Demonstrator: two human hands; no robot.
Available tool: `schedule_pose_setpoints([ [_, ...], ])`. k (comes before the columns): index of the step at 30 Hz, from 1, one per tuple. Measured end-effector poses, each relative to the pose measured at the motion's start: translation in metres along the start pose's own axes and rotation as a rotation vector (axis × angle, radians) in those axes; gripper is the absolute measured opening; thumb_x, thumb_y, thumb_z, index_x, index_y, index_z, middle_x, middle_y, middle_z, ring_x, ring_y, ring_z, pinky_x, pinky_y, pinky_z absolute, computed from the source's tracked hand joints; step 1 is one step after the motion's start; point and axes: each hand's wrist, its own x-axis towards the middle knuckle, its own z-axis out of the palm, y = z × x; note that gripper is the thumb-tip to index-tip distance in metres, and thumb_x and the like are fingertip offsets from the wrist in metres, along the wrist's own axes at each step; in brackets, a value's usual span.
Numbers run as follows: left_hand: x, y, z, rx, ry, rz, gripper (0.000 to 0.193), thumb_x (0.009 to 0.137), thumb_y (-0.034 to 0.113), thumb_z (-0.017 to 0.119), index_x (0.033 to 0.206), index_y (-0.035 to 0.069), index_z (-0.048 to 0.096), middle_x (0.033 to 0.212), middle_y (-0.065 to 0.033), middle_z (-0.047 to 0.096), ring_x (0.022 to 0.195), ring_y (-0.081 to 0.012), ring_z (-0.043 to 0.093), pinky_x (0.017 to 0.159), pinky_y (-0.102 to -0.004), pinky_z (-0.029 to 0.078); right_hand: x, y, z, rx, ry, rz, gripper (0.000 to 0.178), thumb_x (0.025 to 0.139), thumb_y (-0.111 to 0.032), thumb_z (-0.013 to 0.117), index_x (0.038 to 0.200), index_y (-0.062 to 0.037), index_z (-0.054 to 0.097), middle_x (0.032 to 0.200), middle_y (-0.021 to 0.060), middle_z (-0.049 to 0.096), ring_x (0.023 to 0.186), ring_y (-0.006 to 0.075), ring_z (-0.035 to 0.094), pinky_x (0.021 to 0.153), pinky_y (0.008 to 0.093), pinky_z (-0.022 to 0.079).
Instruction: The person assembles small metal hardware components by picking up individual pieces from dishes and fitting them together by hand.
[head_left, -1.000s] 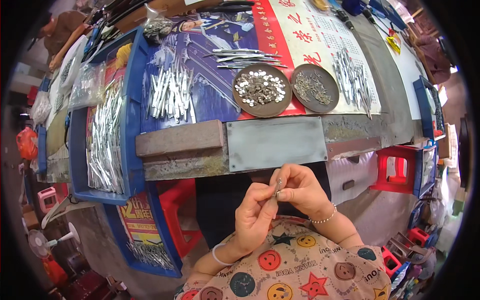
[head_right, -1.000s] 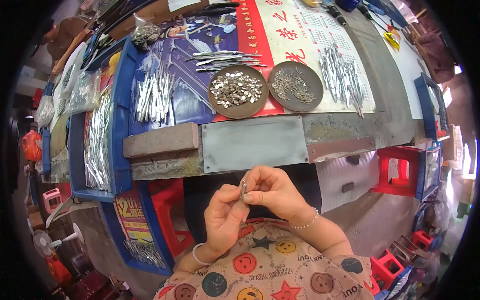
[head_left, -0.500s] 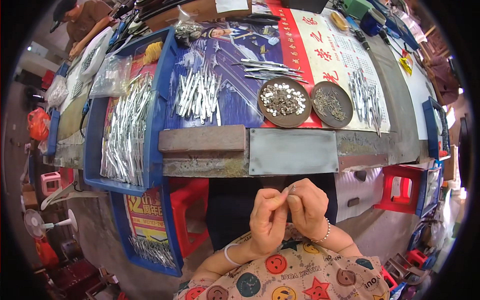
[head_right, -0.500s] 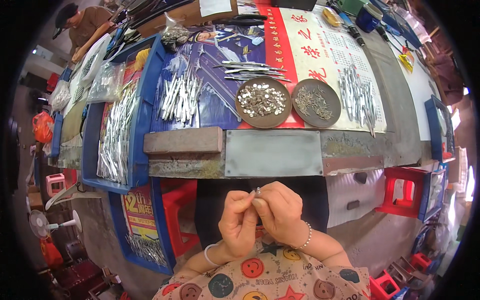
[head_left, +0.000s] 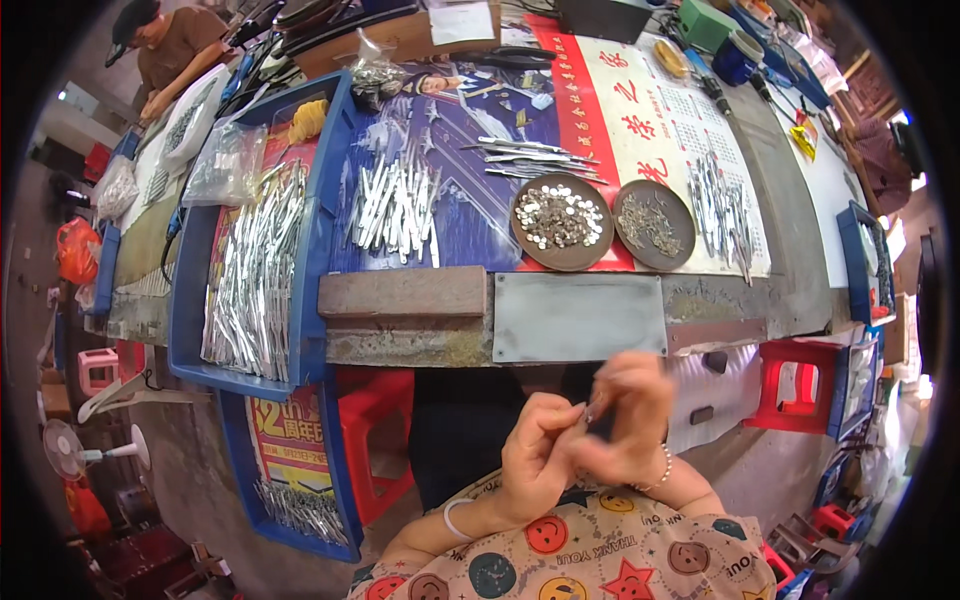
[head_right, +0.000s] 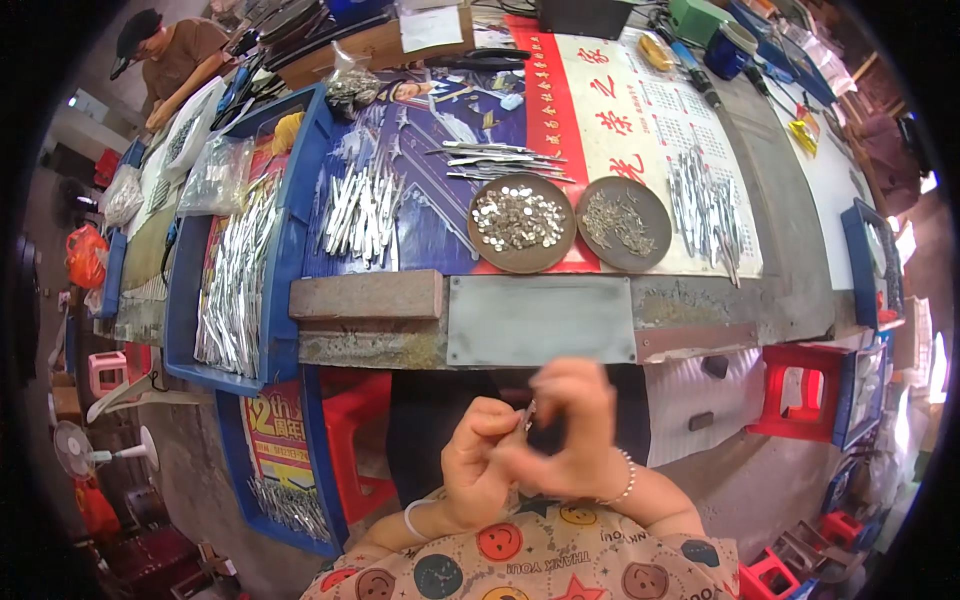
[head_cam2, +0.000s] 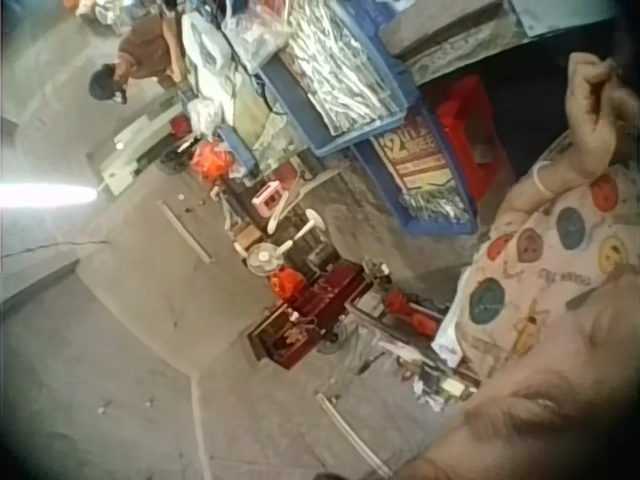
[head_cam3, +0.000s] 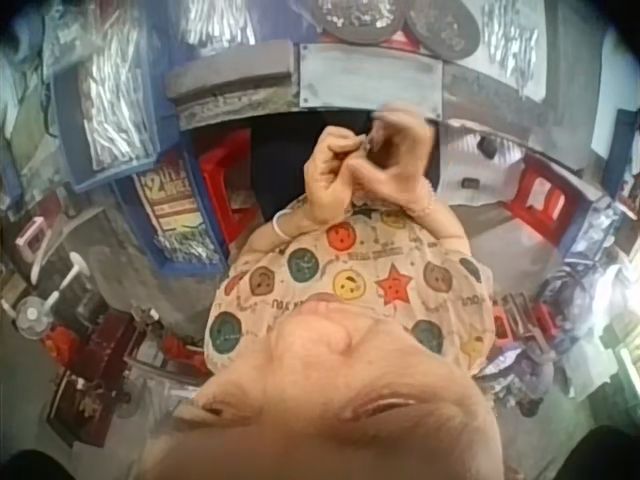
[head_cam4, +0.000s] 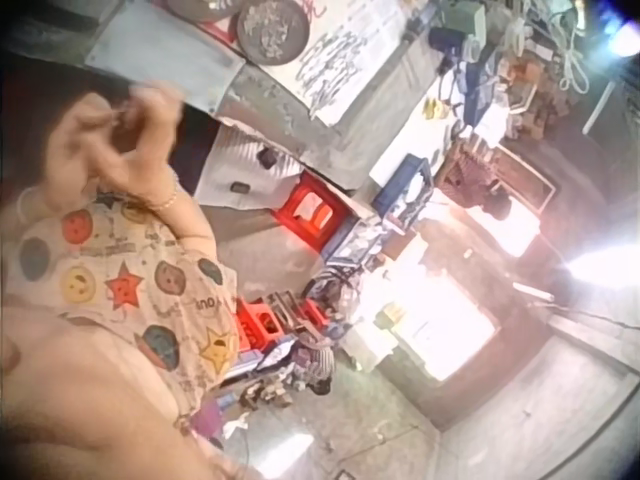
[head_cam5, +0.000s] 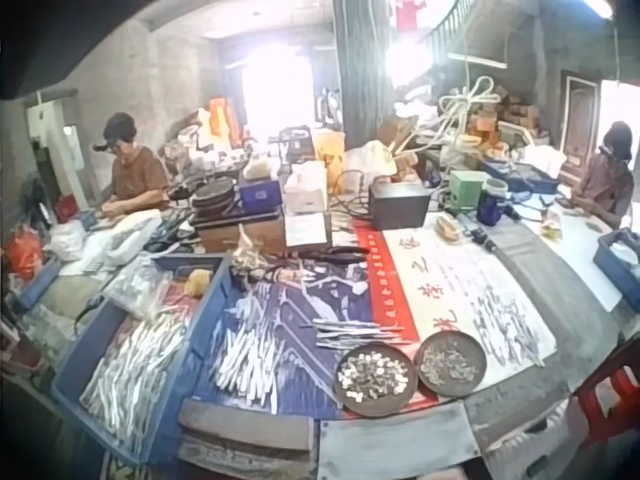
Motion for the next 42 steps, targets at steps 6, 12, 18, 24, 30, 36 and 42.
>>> schedule_pose_setpoints([
  [6,-0.003,0.002,0.0,0.014,0.027,0.005,0.015,0.09,-0.012,0.047,0.1,-0.001,0.049,0.102,-0.0076,0.045,0.078,-0.006,0.047,0.065,-0.0177,0.041,-0.002,-0.004,0.004,0.104,-0.064,-0.062,0.065,0.064,-0.011,0.08,0.114,-0.0036,0.039,0.098,0.0094,0.047,0.066,0.0102,0.042,0.055,0.0226,0.038],
  [12,-0.003,0.007,0.0,0.09,0.106,0.031,0.017,0.089,-0.01,0.05,0.104,-0.001,0.05,0.104,-0.0096,0.046,0.077,-0.0062,0.046,0.065,-0.0167,0.04,-0.007,-0.001,0.0,0.175,-0.094,-0.092,0.056,0.065,-0.003,0.075,0.112,-0.0021,0.044,0.092,0.0091,0.051,0.067,0.0112,0.046,0.055,0.0224,0.038],
  [18,0.0,-0.001,-0.004,0.191,0.111,0.109,0.022,0.088,-0.009,0.05,0.107,0.003,0.048,0.102,-0.0099,0.047,0.073,-0.0084,0.047,0.062,-0.0196,0.041,-0.011,0.006,0.002,0.022,-0.2,0.074,0.023,0.071,-0.006,0.072,0.09,-0.0024,0.059,0.085,0.0076,0.058,0.06,0.0128,0.051,0.054,0.0239,0.044],
  [24,0.0,-0.002,-0.004,0.177,0.07,0.074,0.024,0.092,-0.005,0.048,0.113,0.005,0.042,0.104,-0.0094,0.046,0.082,-0.0087,0.046,0.068,-0.02,0.041,-0.008,0.005,0.022,-0.123,-0.123,-0.177,0.012,0.074,-0.003,0.068,0.08,-0.0008,0.058,0.068,0.0083,0.057,0.053,0.0187,0.054,0.045,0.0267,0.041],
  [30,0.0,0.001,-0.002,0.0,-0.055,-0.143,0.026,0.096,-0.001,0.042,0.12,0.004,0.035,0.102,-0.0099,0.054,0.076,-0.0066,0.049,0.067,-0.0199,0.043,-0.009,0.012,0.012,-0.004,-0.165,-0.057,0.013,0.074,-0.003,0.068,0.074,-0.0028,0.055,0.064,0.0076,0.054,0.048,0.0187,0.052,0.042,0.0272,0.039],
  [36,-0.008,-0.01,-0.002,0.226,-0.015,-0.001,0.022,0.097,0.002,0.041,0.118,0.001,0.036,0.104,-0.0117,0.055,0.089,-0.0102,0.054,0.077,-0.0243,0.047,-0.019,0.017,0.013,-0.177,-0.133,-0.228,0.013,0.079,-0.009,0.065,0.073,-0.0033,0.055,0.062,0.0059,0.052,0.047,0.0167,0.05,0.042,0.0269,0.038],
  [42,-0.011,-0.006,-0.001,0.121,-0.006,-0.111,0.017,0.097,0.003,0.043,0.113,0.002,0.038,0.095,-0.0091,0.056,0.077,-0.007,0.052,0.067,-0.0215,0.045,-0.013,0.013,0.005,0.203,-0.267,0.146,0.011,0.08,-0.004,0.059,0.07,-0.0029,0.054,0.061,0.007,0.05,0.047,0.0204,0.05,0.041,0.0289,0.038],
])
